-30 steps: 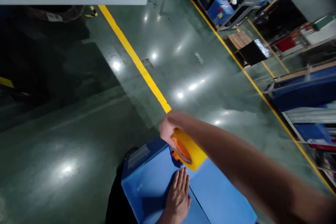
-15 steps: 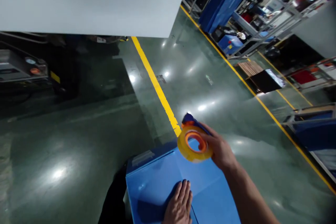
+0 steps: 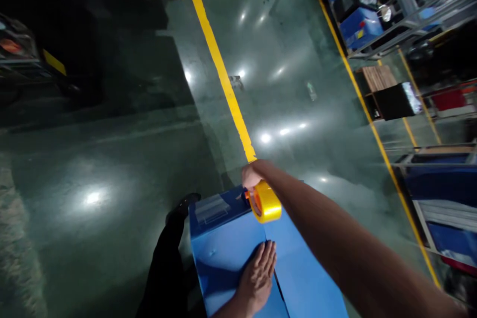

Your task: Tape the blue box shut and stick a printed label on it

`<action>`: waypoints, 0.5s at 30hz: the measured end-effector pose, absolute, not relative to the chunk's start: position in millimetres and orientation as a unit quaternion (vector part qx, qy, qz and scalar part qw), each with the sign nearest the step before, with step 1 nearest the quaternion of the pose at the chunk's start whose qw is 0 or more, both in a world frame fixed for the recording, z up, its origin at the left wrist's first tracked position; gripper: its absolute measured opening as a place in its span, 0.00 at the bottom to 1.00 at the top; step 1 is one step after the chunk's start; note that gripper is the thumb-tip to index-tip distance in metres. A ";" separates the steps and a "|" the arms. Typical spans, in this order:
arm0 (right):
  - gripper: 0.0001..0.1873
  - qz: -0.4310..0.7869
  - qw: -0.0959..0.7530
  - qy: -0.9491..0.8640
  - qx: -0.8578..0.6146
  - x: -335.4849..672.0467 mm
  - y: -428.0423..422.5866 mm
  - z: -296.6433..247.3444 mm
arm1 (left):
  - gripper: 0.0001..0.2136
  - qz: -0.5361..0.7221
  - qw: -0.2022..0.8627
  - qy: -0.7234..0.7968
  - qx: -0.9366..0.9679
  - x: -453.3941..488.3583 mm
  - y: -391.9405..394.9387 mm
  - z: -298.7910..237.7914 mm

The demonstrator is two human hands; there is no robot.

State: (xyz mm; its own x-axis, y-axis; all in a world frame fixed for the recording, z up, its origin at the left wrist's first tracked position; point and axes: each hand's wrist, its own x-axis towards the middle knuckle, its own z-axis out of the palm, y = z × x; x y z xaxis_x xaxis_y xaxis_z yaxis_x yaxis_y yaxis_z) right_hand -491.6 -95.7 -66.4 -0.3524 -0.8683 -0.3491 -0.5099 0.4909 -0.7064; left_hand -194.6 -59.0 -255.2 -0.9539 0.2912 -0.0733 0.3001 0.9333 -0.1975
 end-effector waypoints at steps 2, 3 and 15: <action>0.10 -0.200 0.359 0.801 -0.436 -480.0 -45.1 -52.7 | 0.25 -0.094 0.023 0.983 0.158 -198.1 -61.0 -247.8; 0.08 -0.180 0.353 0.810 -0.432 -466.8 -17.5 -49.6 | 0.25 -0.088 0.021 0.982 0.164 -200.0 -61.6 -244.8; 0.32 -0.351 0.089 0.876 -0.320 -287.6 84.3 -192.5 | 0.29 -0.189 -0.030 0.979 0.067 -187.2 -107.9 -174.1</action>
